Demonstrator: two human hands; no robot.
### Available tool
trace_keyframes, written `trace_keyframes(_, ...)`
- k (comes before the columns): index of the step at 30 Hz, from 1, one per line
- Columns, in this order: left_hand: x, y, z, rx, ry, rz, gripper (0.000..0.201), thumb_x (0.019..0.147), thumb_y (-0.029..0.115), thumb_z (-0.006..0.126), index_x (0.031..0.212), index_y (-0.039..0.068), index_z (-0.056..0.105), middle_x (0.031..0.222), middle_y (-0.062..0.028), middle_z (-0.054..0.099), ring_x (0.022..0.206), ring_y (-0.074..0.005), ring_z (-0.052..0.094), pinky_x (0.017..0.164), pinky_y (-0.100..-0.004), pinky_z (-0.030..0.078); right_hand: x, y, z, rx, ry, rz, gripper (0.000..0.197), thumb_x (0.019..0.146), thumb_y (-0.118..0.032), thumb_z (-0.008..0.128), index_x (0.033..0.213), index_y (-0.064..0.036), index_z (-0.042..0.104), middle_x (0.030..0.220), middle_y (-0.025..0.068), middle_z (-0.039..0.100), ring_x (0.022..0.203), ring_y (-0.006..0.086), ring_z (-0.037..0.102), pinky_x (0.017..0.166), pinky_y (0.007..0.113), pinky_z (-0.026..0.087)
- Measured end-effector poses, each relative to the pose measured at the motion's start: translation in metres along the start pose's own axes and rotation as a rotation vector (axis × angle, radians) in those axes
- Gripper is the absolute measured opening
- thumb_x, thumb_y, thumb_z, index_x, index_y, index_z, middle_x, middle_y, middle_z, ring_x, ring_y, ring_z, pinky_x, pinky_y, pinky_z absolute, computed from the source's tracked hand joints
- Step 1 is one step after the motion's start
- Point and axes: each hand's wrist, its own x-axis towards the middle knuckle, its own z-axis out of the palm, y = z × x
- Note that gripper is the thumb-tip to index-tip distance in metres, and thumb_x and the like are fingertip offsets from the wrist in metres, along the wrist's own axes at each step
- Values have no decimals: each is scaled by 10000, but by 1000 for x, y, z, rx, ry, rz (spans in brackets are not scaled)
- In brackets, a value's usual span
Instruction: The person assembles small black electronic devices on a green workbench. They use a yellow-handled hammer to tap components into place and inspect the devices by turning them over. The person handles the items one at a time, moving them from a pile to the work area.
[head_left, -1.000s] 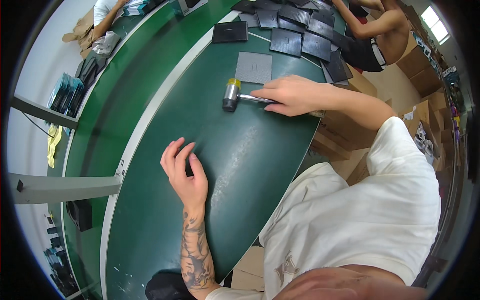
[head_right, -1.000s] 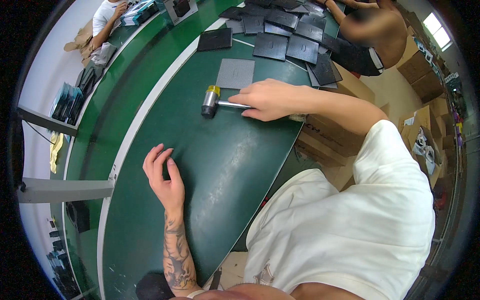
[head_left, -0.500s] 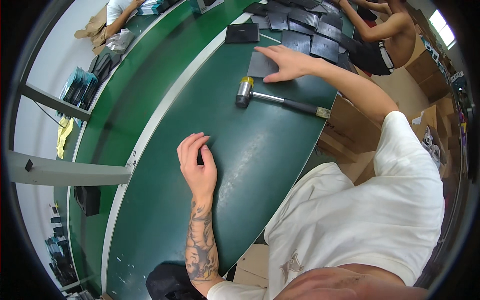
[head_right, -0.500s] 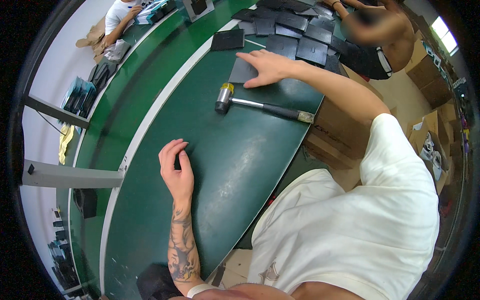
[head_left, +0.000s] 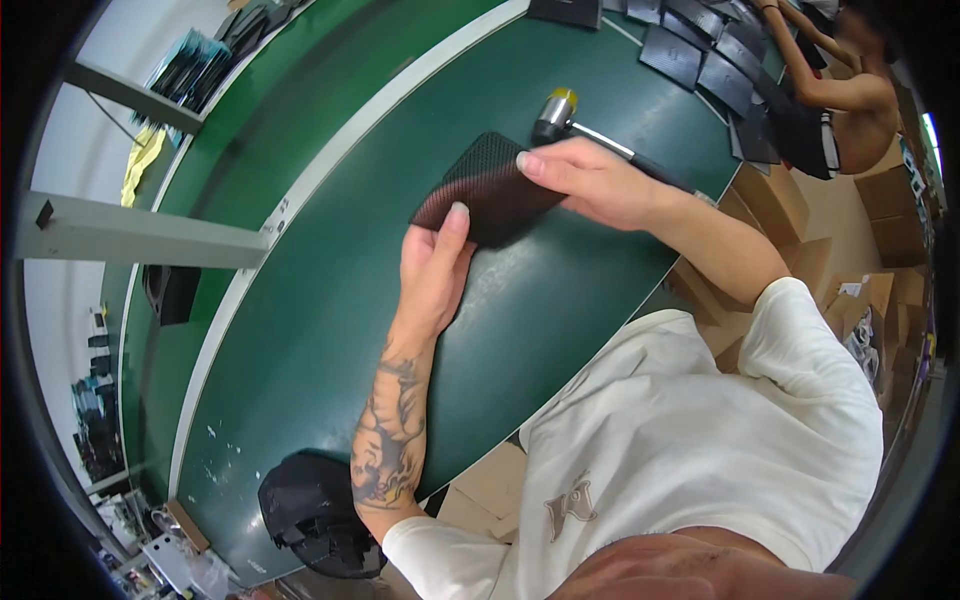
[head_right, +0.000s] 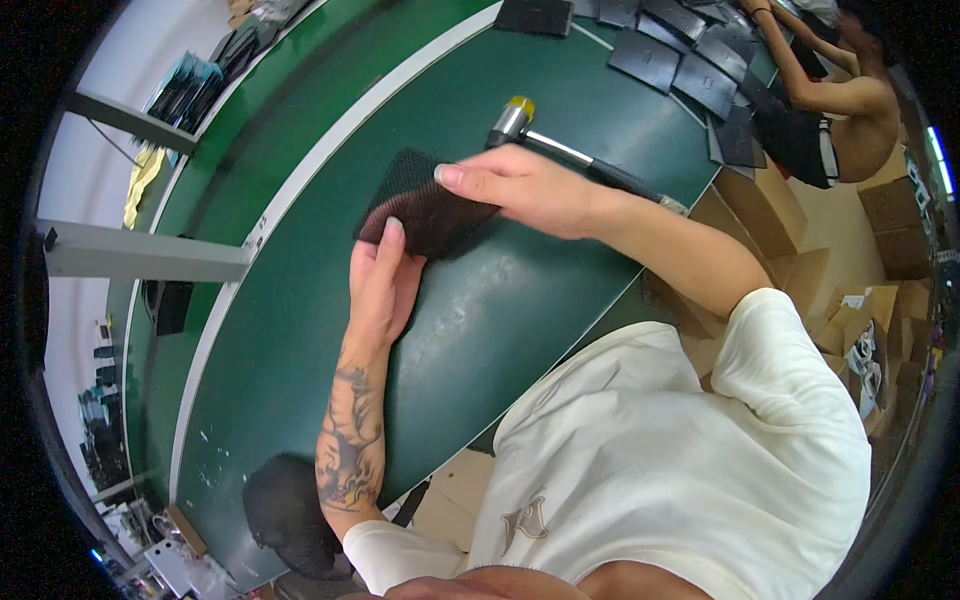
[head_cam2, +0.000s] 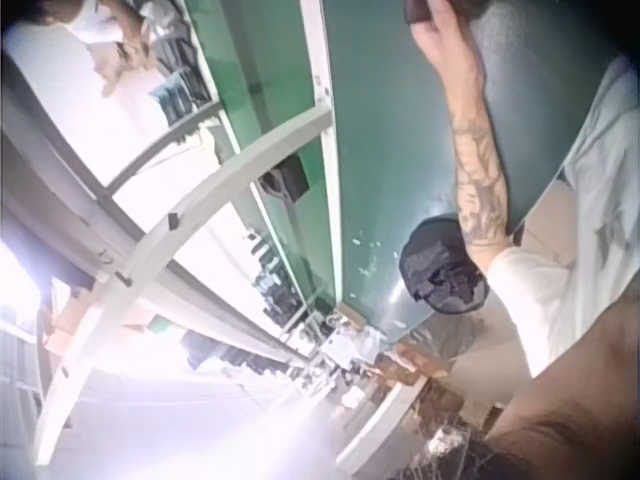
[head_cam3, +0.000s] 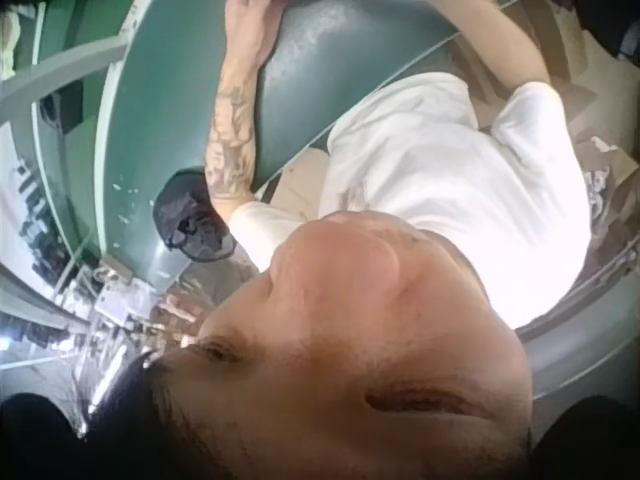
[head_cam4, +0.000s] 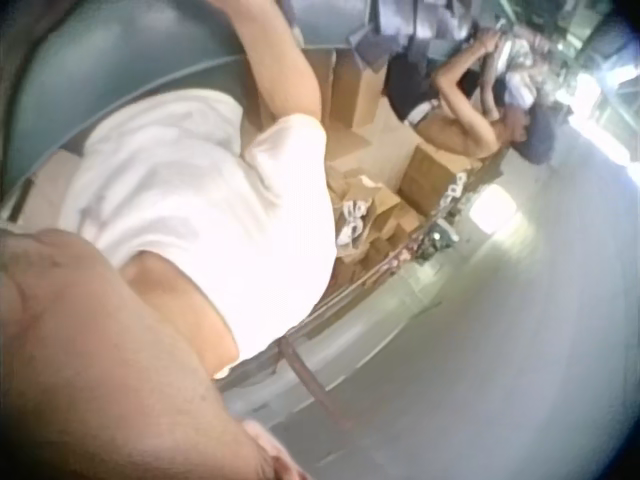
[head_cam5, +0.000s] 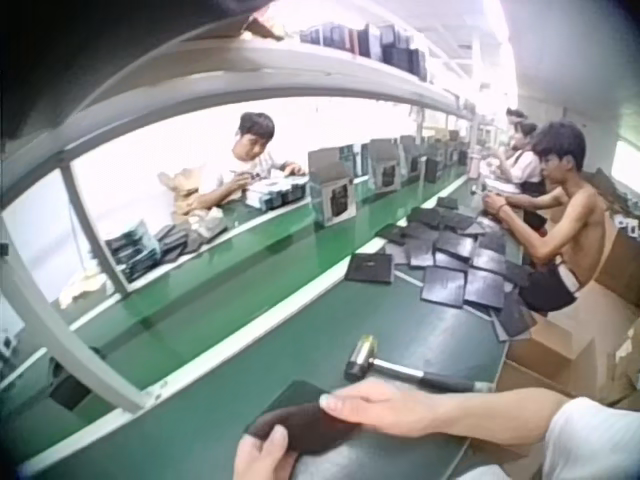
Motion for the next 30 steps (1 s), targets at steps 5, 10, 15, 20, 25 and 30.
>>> trace_keyframes(5,-2,-2,-11,-38,94,68,340,992,107,686,1300,-5,596,1309,-117,660,1220,-222,610,1093,-410,459,11,-14,-6,-327,-55,-49,340,960,-49,713,1282,41,652,1190,72,707,1065,134,650,973,306,530)
trace_keyframes(10,-3,-2,-12,-66,93,66,234,941,3,725,1169,-32,682,1149,-121,732,1057,-193,686,1013,-347,527,13,-2,-15,-318,-37,-14,323,941,-93,746,1235,31,693,1123,63,736,997,114,662,948,284,533)
trace_keyframes(15,-5,-2,-18,-22,97,7,288,947,89,740,1210,-20,700,1201,-128,731,1089,-226,691,1023,-403,531,15,5,-20,-243,-82,4,314,939,-81,745,1227,35,703,1131,65,739,1006,129,663,967,300,529)
trace_keyframes(20,-4,0,-17,-16,86,-39,302,950,108,742,1215,-28,699,1200,-134,733,1077,-228,700,1012,-405,543,15,9,-26,-168,-115,5,313,943,-77,734,1232,36,699,1166,65,729,1046,138,655,1003,319,516)
trace_keyframes(25,-6,4,-15,12,77,-53,314,955,116,736,1222,-42,687,1195,-140,731,1072,-228,702,1017,-396,542,16,12,-26,-170,-139,40,356,940,-107,733,1259,41,677,1219,71,708,1097,154,645,1037,347,499)
trace_keyframes(30,-6,7,-2,-31,152,-80,375,931,145,765,1217,-77,668,1146,-141,728,1019,-203,701,963,-356,552,6,0,-12,-65,-95,127,416,976,-136,698,1324,72,608,1247,140,680,1112,204,666,994,330,531)
